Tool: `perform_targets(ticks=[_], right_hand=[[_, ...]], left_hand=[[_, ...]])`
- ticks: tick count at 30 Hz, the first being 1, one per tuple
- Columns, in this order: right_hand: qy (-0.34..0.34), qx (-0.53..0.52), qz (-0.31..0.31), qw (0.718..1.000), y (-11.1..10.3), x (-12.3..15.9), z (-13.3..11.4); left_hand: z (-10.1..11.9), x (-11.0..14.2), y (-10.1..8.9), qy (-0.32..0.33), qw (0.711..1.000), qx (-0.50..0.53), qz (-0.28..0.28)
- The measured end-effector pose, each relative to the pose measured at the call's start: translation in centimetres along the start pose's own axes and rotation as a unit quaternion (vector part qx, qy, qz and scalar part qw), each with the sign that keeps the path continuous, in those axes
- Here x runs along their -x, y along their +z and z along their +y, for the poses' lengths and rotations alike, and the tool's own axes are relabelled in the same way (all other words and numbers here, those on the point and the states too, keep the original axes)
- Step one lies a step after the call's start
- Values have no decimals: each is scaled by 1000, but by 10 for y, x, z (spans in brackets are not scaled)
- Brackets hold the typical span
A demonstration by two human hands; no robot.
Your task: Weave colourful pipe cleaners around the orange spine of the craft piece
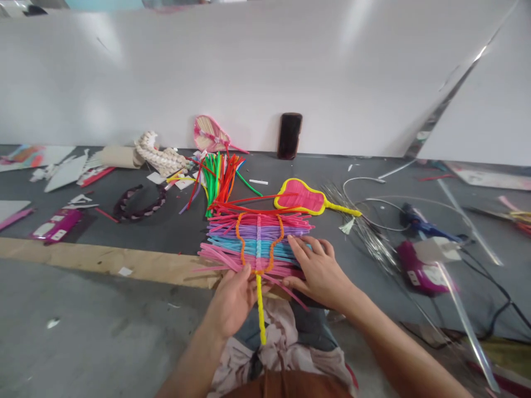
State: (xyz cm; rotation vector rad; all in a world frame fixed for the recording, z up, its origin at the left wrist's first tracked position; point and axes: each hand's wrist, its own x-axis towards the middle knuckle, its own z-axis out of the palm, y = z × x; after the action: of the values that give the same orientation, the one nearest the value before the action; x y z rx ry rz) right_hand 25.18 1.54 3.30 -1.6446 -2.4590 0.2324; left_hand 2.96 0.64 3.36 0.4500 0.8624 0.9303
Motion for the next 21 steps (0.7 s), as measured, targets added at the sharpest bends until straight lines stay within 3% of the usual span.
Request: perform_targets(ticks=[2,3,4,5,7,10,12,13,14,16,21], right_hand=[[-8,-8,0,1000,-1,1,5],[-8,-10,2,1000,-1,1,7],[-6,-12,5,1000,-1,0,10],[-4,-10,10,1000,-1,-2,12],[-9,3,19,1000,-2,-8,16],[-41,41,16,998,-7,-19,21],[-58,74,10,996,-11,-25,22],[-62,90,7,994,-13,-28,23],[-64,107,6,992,-14,-30,23],[-66,136,4,988,-16,-34,24],[-65,162,23,984,-15,-37,25]], left_hand=[[15,22,-18,-55,979,-180,-75],[25,33,-25,-128,940,-291,-120],[36,41,-28,-159,903,-380,-119],[46,47,-28,-145,875,-449,-106],[61,46,-16,-6,815,-573,-90],[63,15,12,254,640,-720,-87],[53,-13,23,323,496,-796,-126],[48,-27,24,331,442,-823,-135],[42,-38,23,332,406,-840,-137],[33,-52,16,319,374,-860,-133],[22,-57,-2,290,374,-870,-137]])
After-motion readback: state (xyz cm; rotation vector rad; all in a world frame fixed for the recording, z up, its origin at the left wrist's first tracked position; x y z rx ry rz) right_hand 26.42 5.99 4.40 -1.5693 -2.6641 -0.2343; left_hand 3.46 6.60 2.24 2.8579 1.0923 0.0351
